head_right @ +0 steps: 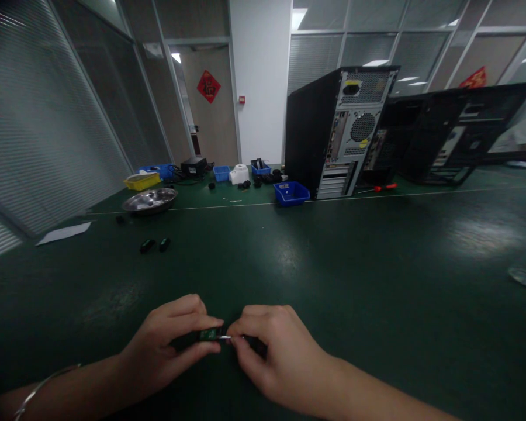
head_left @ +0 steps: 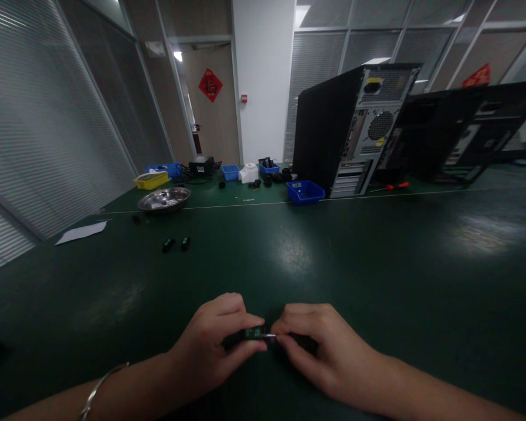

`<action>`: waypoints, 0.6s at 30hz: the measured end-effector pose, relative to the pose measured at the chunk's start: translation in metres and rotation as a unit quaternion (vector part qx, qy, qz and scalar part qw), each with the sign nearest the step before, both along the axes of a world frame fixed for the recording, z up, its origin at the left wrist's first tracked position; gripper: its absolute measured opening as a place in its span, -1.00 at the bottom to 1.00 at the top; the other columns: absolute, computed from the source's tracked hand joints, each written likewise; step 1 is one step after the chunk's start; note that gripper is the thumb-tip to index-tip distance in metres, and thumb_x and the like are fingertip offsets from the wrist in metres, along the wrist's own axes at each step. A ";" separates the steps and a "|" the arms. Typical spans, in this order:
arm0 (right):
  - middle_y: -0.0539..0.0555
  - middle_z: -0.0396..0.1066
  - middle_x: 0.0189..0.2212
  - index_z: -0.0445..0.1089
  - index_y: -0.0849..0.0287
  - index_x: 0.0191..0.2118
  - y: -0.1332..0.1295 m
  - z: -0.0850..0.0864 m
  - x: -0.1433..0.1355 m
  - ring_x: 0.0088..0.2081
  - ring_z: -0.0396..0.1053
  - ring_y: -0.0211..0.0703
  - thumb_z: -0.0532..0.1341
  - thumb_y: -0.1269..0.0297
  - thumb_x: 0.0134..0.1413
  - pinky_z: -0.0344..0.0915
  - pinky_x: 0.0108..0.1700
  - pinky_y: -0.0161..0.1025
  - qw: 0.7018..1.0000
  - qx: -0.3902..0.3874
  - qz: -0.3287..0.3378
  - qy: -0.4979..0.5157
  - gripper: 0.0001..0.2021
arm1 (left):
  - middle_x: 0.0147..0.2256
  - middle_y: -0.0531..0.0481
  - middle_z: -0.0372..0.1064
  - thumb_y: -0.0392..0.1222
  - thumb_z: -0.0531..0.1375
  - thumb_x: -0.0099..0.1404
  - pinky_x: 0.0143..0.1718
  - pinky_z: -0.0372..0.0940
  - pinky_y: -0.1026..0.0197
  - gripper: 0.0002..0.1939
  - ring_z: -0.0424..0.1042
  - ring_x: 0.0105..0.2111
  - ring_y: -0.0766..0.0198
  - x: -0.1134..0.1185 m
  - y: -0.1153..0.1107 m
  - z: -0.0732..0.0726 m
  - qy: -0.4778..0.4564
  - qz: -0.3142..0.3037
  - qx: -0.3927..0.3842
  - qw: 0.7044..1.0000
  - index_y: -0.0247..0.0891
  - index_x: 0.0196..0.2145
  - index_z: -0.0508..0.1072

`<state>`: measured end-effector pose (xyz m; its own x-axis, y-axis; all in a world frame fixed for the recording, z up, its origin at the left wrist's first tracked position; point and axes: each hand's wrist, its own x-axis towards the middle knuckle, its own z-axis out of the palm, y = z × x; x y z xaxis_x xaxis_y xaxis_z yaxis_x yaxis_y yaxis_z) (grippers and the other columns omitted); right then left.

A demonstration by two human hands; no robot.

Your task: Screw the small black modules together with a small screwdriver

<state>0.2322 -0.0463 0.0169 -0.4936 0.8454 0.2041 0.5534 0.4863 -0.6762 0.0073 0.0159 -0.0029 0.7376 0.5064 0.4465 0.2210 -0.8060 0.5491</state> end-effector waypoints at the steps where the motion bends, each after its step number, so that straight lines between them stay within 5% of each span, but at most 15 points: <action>1: 0.04 0.42 -0.40 0.50 0.21 -0.25 0.000 -0.001 0.000 -0.39 0.38 -0.22 0.09 0.40 0.30 0.23 -0.35 -0.32 1.000 0.001 -0.004 0.000 -0.78 | -0.42 -0.07 0.37 -0.31 0.28 0.30 -0.43 0.20 0.22 -0.88 0.36 -0.43 0.20 0.000 0.000 -0.001 0.006 0.004 -0.009 1.000 -0.33 -0.20 0.58; 7: 0.03 0.42 -0.38 0.47 0.19 -0.23 0.001 -0.006 0.000 -0.39 0.37 -0.23 0.09 0.40 0.30 0.24 -0.34 -0.32 0.999 0.015 -0.030 0.002 -0.80 | -0.42 0.06 0.34 -0.35 0.29 0.21 -0.40 0.20 0.26 -0.63 0.35 -0.44 0.25 0.000 0.003 -0.006 0.064 0.048 -0.071 0.994 -0.24 -0.01 0.45; 11: 0.03 0.41 -0.38 0.47 0.19 -0.23 0.001 -0.006 0.001 -0.39 0.37 -0.21 0.08 0.41 0.29 0.24 -0.34 -0.31 0.999 0.019 -0.044 -0.005 -0.80 | -0.41 0.06 0.31 -0.31 0.28 0.23 -0.41 0.12 0.26 -0.85 0.30 -0.43 0.23 0.001 0.003 -0.001 0.136 0.045 -0.029 0.989 -0.23 -0.22 0.44; 14: 0.03 0.41 -0.38 0.46 0.19 -0.22 0.001 -0.006 0.003 -0.39 0.37 -0.21 0.08 0.41 0.30 0.24 -0.34 -0.30 0.998 0.021 -0.053 -0.009 -0.80 | -0.40 0.03 0.31 -0.16 0.32 0.24 -0.40 0.11 0.23 -0.79 0.29 -0.40 0.19 0.000 0.003 0.006 0.154 0.020 -0.015 0.988 -0.26 -0.24 0.39; 18: 0.03 0.41 -0.38 0.46 0.18 -0.22 0.001 -0.006 0.003 -0.38 0.37 -0.21 0.08 0.42 0.30 0.25 -0.33 -0.30 0.998 0.020 -0.056 -0.001 -0.80 | -0.34 -0.03 0.33 -0.29 0.04 0.43 -0.36 0.19 0.20 -0.88 0.30 -0.36 0.17 -0.007 0.010 0.012 0.143 0.000 -0.016 0.990 -0.24 -0.17 0.37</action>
<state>0.2357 -0.0452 0.0110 -0.3976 0.8864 0.2371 0.6068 0.4478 -0.6567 0.0000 0.0261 0.0090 0.8318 0.5170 0.2021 0.3713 -0.7889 0.4897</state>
